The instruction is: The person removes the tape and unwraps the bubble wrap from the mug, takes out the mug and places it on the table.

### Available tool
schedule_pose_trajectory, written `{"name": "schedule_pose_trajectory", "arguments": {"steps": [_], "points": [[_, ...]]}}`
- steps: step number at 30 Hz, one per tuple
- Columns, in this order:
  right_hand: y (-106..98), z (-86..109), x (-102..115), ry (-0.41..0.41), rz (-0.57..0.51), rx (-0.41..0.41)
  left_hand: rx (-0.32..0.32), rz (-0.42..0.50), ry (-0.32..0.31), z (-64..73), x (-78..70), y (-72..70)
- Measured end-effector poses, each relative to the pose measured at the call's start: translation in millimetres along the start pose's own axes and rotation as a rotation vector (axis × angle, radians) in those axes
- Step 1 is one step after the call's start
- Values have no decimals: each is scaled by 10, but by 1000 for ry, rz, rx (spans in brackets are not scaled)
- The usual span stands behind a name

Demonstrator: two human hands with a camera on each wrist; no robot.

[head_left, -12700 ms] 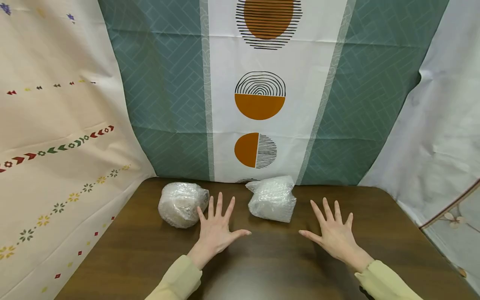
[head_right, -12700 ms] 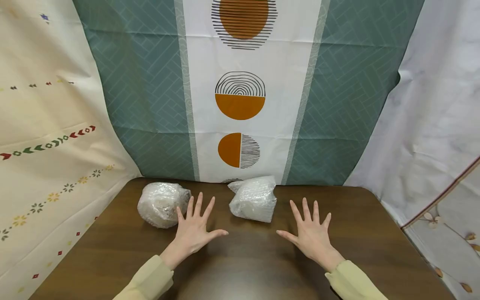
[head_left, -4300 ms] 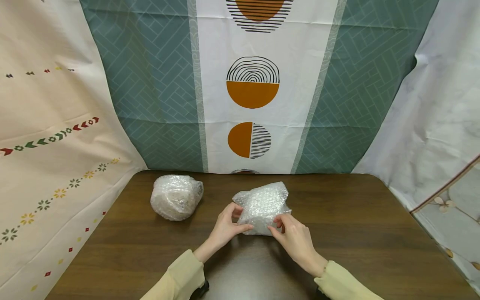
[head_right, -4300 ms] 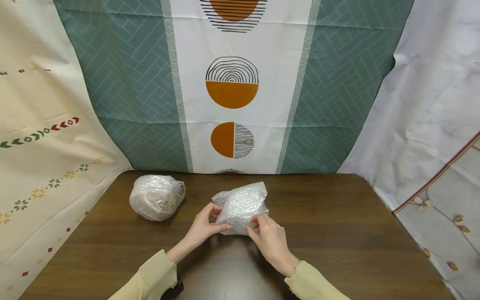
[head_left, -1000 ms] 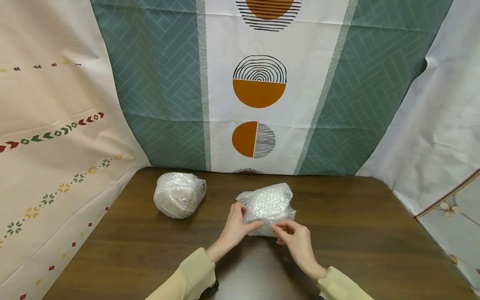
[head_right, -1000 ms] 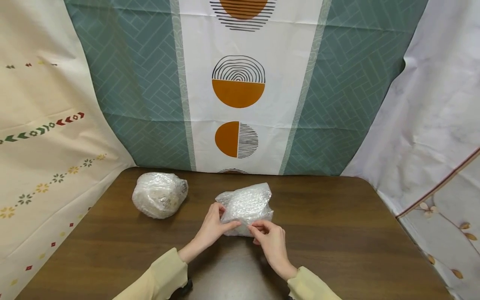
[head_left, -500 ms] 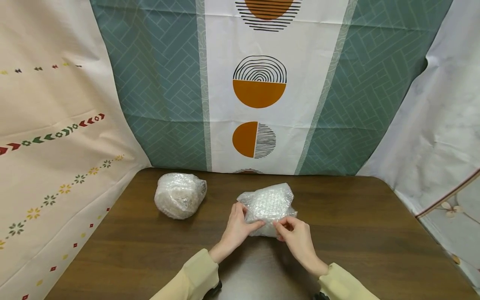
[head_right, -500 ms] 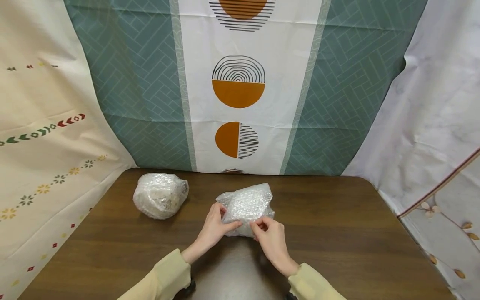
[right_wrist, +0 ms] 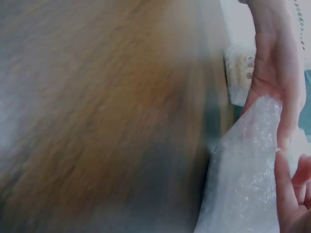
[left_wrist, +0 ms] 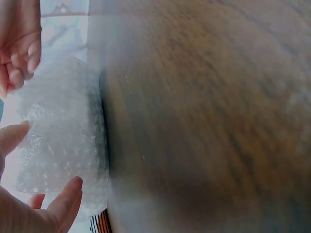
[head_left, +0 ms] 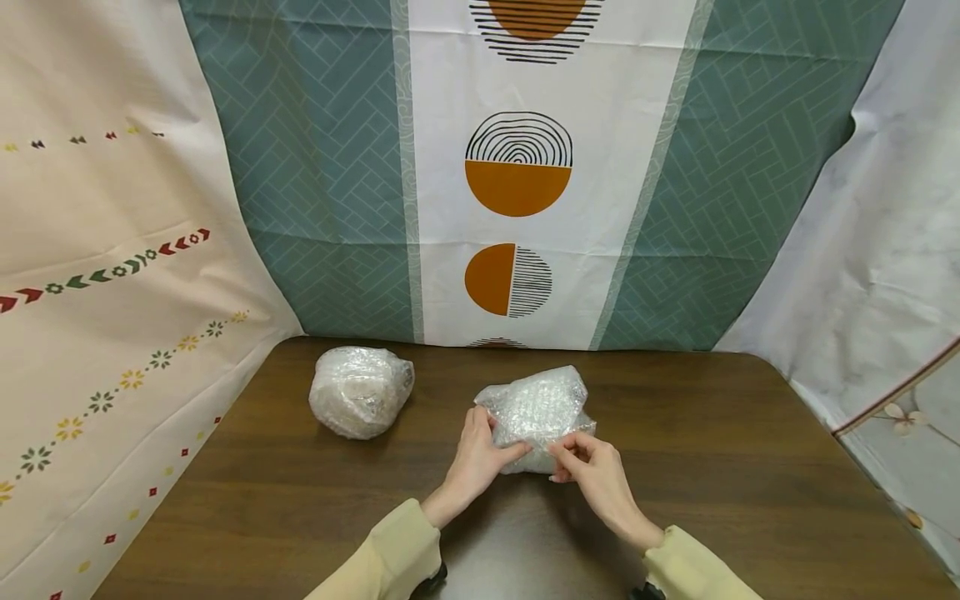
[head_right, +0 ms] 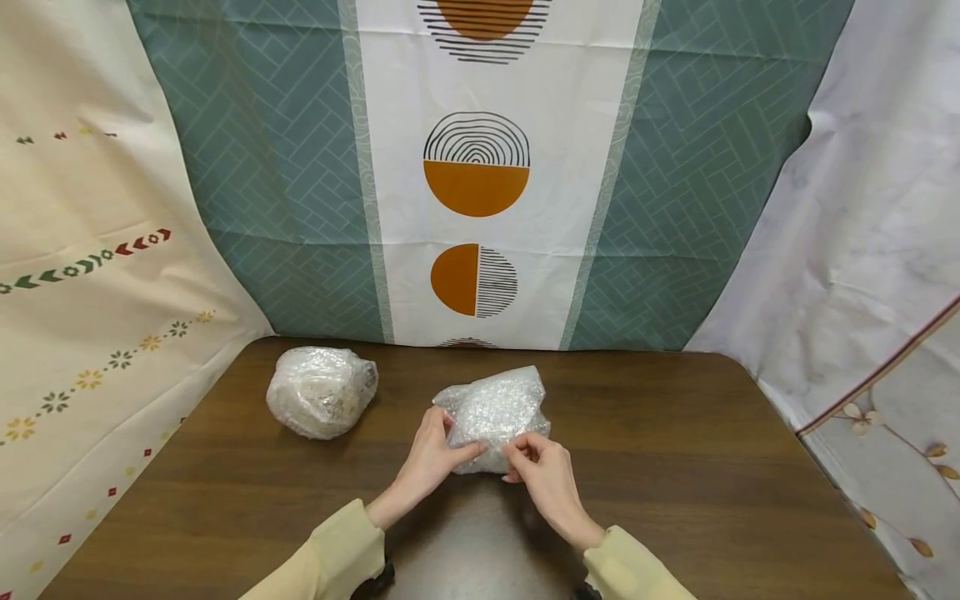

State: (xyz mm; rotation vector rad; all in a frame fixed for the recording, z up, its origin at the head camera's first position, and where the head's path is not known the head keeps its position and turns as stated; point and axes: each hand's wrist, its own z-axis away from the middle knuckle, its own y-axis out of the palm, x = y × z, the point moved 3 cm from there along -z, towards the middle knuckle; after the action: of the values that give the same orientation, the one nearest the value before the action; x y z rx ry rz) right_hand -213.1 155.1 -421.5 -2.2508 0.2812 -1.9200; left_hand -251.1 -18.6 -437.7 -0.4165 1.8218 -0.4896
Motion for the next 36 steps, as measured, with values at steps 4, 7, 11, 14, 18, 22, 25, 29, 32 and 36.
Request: {"name": "schedule_pose_trajectory", "arguments": {"steps": [4,7,11,14,18,22,25,29,32,36], "points": [[-4,33,-21,12,3,-1,-10,4,-3,11,4,-11],[-4,63,-49,14,55,-24,-11,1,-1,20,2,-13],[30,83,-79,-2,79,-17,-13,-3,-2,27,-4,-10],[64,77,-85,-31,62,-14,-21,-8,4,28,-10,-9],[87,62,-86,-51,40,-32,-25,-37,13,24,-17,1],[92,54,-95,-45,64,-41,-22,-65,20,15,-19,27],[87,55,-105,-43,112,-47,-23,-63,18,8,-19,45],[51,58,-112,-57,139,-86,-20,-52,8,2,-21,58],[19,54,-96,-61,109,-124,-17,-46,0,4,-25,61],[7,34,-65,-31,23,-133,-20,-42,-3,5,-37,61]]}}
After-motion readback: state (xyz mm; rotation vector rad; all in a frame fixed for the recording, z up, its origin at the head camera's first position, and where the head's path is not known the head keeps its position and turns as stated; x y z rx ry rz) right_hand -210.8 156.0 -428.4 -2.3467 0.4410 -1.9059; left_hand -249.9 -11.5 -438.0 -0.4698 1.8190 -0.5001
